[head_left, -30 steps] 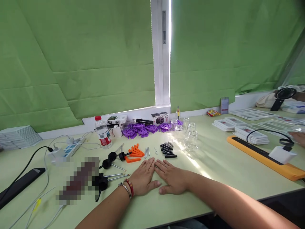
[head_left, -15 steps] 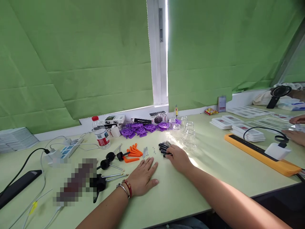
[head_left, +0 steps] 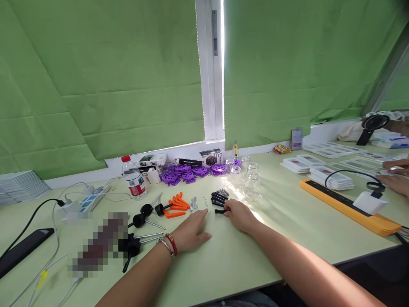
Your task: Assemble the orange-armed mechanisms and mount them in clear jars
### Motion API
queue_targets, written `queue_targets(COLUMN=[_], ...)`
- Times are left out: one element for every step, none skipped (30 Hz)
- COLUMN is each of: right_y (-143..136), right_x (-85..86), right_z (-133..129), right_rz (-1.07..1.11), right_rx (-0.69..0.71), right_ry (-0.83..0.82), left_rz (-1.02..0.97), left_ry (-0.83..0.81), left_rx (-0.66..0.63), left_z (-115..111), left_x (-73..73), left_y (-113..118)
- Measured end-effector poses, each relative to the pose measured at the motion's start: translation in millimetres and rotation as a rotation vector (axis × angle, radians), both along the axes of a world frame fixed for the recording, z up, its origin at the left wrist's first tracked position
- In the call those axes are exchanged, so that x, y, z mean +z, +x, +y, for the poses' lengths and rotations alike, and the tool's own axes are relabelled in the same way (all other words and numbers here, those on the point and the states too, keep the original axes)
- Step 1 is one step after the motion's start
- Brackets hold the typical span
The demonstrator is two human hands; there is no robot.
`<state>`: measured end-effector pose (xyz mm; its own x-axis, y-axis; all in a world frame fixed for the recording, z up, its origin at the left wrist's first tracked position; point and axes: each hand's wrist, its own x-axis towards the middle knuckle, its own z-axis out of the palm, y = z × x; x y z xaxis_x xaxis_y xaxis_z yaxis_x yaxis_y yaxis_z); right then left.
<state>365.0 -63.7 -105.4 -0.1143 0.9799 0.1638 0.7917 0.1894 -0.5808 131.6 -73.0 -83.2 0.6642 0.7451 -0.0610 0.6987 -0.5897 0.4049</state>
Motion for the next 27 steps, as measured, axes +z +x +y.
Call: queue_targets(right_y=[-0.6,-1.6,-2.9,-4.4,-5.9,-7.0,-7.6,-7.5,-6.6,-4.7,-2.2,1.0,4.5,8.0,11.3,14.1,16.4,17.9,18.8,19.0,18.9,18.4,17.9,17.5,17.3,17.4,17.6], right_x=[0.8,1.7,2.7,3.6,4.4,4.9,5.1,4.9,4.4,3.5,2.5,1.4,0.3,-0.7,-1.4,-2.0,-2.3,-2.6,-2.8,-3.1,-3.6,-4.4,-5.4,-6.7,-8.2,-9.6,-10.9], right_z=[-1.3,-3.0,-5.0,-7.2,-9.3,-10.8,-11.4,-10.7,-8.5,-4.5,1.1,8.2,16.3,24.9,33.6,41.8,49.1,55.1,59.8,63.0,65.0,65.9,66.1,65.9,65.5,65.0,64.6], right_rz=[0.016,0.032,0.045,0.055,0.06,0.065,0.075,0.096,0.127,0.167,0.208,0.241,0.258,0.255,0.239,0.217,0.185,0.152,0.128,0.111,0.101,0.097,0.094,0.088,0.078,0.066,0.053], right_rx=[0.028,0.063,0.1,0.137,0.171,0.2,0.224,0.237,0.236,0.212,0.164,0.099,0.014,-0.064,-0.116,-0.14,-0.156,-0.158,-0.157,-0.152,-0.143,-0.134,-0.124,-0.115,-0.109,-0.106,-0.104], right_ry=[-0.007,-0.013,-0.017,-0.019,-0.02,-0.024,-0.027,-0.027,-0.022,-0.01,0.007,0.024,0.042,0.042,0.034,0.023,0.024,0.028,0.035,0.042,0.046,0.048,0.047,0.046,0.044,0.043,0.043], left_rz=[-0.016,-0.027,-0.031,-0.032,-0.026,-0.011,-0.004,-0.016,-0.046,-0.09,-0.143,-0.197,-0.249,-0.296,-0.336,-0.368,-0.392,-0.407,-0.416,-0.422,-0.43,-0.441,-0.456,-0.474,-0.495,-0.514,-0.531], left_ry=[0.002,0.012,0.03,0.055,0.087,0.115,0.133,0.142,0.143,0.133,0.111,0.079,0.039,0.001,-0.034,-0.064,-0.084,-0.1,-0.116,-0.131,-0.144,-0.156,-0.168,-0.182,-0.194,-0.208,-0.222], left_rx=[0.018,0.028,0.034,0.039,0.058,0.074,0.097,0.117,0.138,0.161,0.182,0.198,0.209,0.215,0.222,0.231,0.239,0.247,0.254,0.257,0.257,0.257,0.261,0.264,0.265,0.265,0.265], left_z=[1.4,2.7,3.9,4.9,5.6,5.9,5.8,5.2,4.3,3.0,1.7,0.5,-0.3,-0.8,-0.8,-0.4,0.2,0.9,1.6,2.1,2.5,2.7,2.8,2.8,2.8,2.8,2.9], left_x=[2.3,4.1,5.3,6.0,6.0,5.5,4.6,3.5,2.2,1.1,0.2,-0.3,-0.5,-0.5,-0.2,0.2,0.6,0.9,1.1,1.2,1.2,1.1,1.0,0.8,0.5,0.2,-0.2], left_y=[5.2,11.1,17.7,24.3,30.5,35.7,39.6,41.9,42.4,41.3,39.0,35.8,32.4,29.2,26.4,24.2,22.7,21.8,21.2,20.9,20.8,20.7,20.7,20.7,20.8,20.9,21.0])
